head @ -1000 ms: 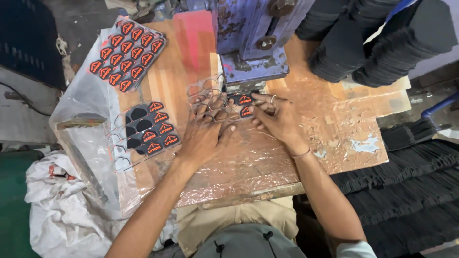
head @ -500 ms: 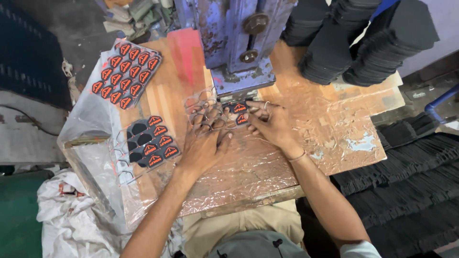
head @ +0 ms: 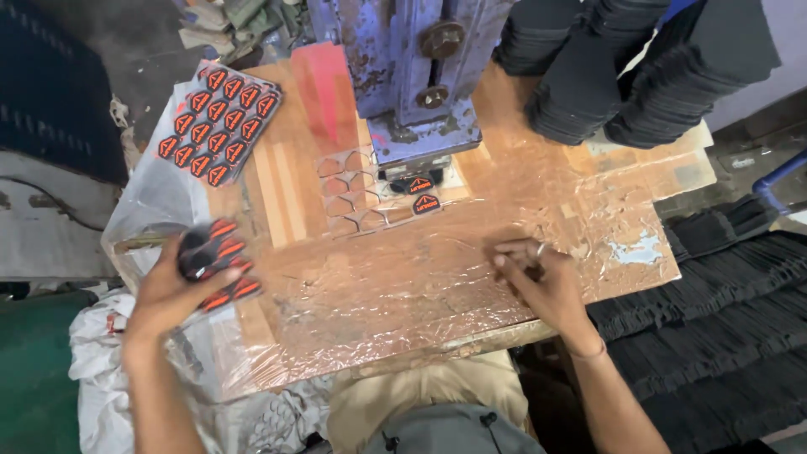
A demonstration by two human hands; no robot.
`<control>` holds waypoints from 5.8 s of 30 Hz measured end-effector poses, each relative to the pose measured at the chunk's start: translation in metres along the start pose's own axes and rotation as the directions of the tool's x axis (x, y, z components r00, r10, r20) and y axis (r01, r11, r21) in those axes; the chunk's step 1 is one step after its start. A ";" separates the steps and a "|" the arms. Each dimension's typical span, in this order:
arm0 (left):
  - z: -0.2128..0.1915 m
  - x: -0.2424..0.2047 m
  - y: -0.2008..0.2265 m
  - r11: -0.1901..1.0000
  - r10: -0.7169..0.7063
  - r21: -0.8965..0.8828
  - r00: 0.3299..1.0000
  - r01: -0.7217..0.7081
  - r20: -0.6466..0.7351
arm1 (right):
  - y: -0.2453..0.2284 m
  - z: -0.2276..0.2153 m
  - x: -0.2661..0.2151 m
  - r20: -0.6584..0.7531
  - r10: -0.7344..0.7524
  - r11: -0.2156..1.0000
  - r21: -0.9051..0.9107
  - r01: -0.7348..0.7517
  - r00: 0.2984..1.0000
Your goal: The person repeatedly picks up small black fabric pieces and places them under a heat press machine. They operate the press to apply orange triangular patches to the fabric, then remove the finished items and place them on a nearby pile.
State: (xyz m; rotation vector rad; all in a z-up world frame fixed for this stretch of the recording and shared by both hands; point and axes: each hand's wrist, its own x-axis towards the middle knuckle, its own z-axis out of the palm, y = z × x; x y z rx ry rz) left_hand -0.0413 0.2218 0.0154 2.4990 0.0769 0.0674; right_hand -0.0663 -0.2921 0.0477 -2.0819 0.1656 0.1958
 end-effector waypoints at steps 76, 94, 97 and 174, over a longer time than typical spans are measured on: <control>0.121 0.114 0.185 0.885 0.321 -0.348 0.947 -0.308 -0.021 | -0.038 -0.122 0.128 -0.082 -0.689 0.542 -0.718 0.437 0.720; 0.034 0.024 0.146 0.968 0.228 0.131 0.969 -0.216 -0.090 | -0.025 0.035 0.005 0.386 -0.649 0.373 -0.590 0.716 0.656; 0.093 0.041 0.168 0.876 0.481 0.118 0.866 -0.468 -0.138 | -0.041 0.032 0.059 0.433 -0.617 0.350 -0.597 0.722 0.657; 0.129 0.024 0.176 0.832 0.552 0.077 0.834 -0.550 -0.018 | 0.013 0.037 0.168 0.108 -0.185 0.963 0.219 0.158 0.977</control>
